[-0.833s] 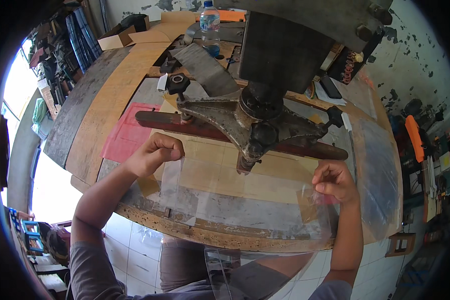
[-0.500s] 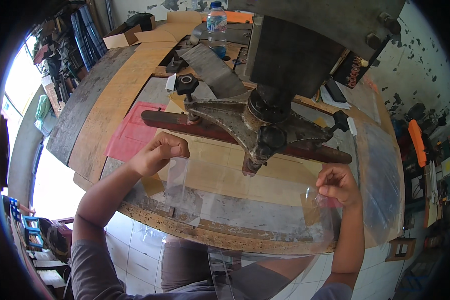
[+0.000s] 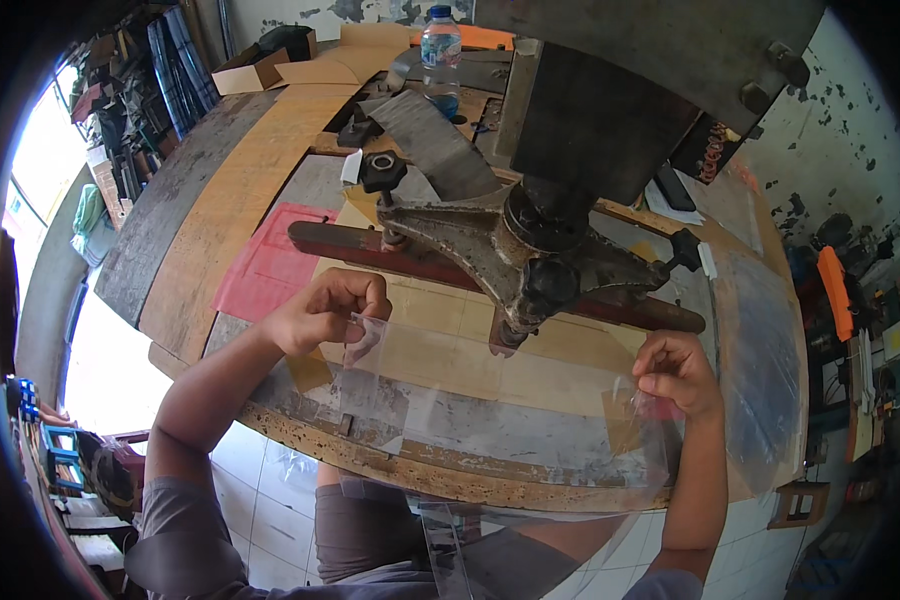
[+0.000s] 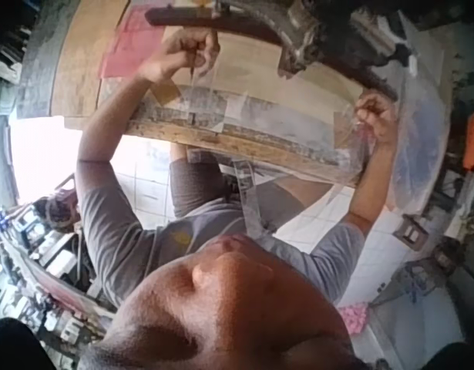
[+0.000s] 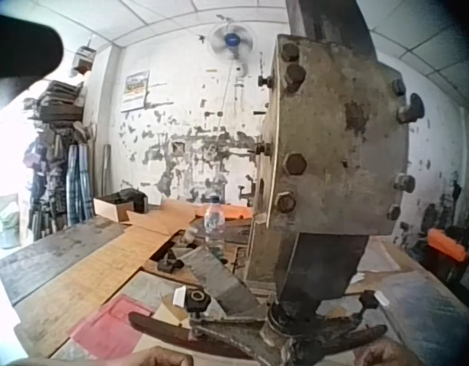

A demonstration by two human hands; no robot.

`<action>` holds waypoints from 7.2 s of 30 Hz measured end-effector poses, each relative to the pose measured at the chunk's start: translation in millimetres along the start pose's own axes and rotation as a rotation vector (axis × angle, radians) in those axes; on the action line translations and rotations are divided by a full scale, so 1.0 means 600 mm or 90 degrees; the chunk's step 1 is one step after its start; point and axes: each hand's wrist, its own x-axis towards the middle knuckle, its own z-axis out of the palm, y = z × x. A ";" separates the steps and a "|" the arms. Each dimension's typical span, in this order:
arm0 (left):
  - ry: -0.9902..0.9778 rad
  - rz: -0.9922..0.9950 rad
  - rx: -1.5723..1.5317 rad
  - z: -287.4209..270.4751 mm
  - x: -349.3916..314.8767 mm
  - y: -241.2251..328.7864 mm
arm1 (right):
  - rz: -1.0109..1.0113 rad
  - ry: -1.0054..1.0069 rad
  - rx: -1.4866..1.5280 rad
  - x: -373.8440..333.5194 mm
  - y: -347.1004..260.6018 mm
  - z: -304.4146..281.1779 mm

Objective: The person aligns a clear plastic sheet on a wooden board, secures the corners with pieces of adhesive tape, and pulls down the handle of a manual press to apply pressure to the sheet.

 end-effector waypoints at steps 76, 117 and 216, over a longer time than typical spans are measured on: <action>0.103 0.184 0.477 0.392 -0.231 0.001 | -0.256 0.227 0.327 -0.242 0.028 0.313; 0.542 0.287 0.510 0.375 -0.452 0.090 | -0.141 0.225 -0.349 -0.346 0.122 0.513; 0.286 0.710 0.643 0.496 -0.267 0.064 | -0.314 -0.140 0.280 -0.223 -0.053 0.428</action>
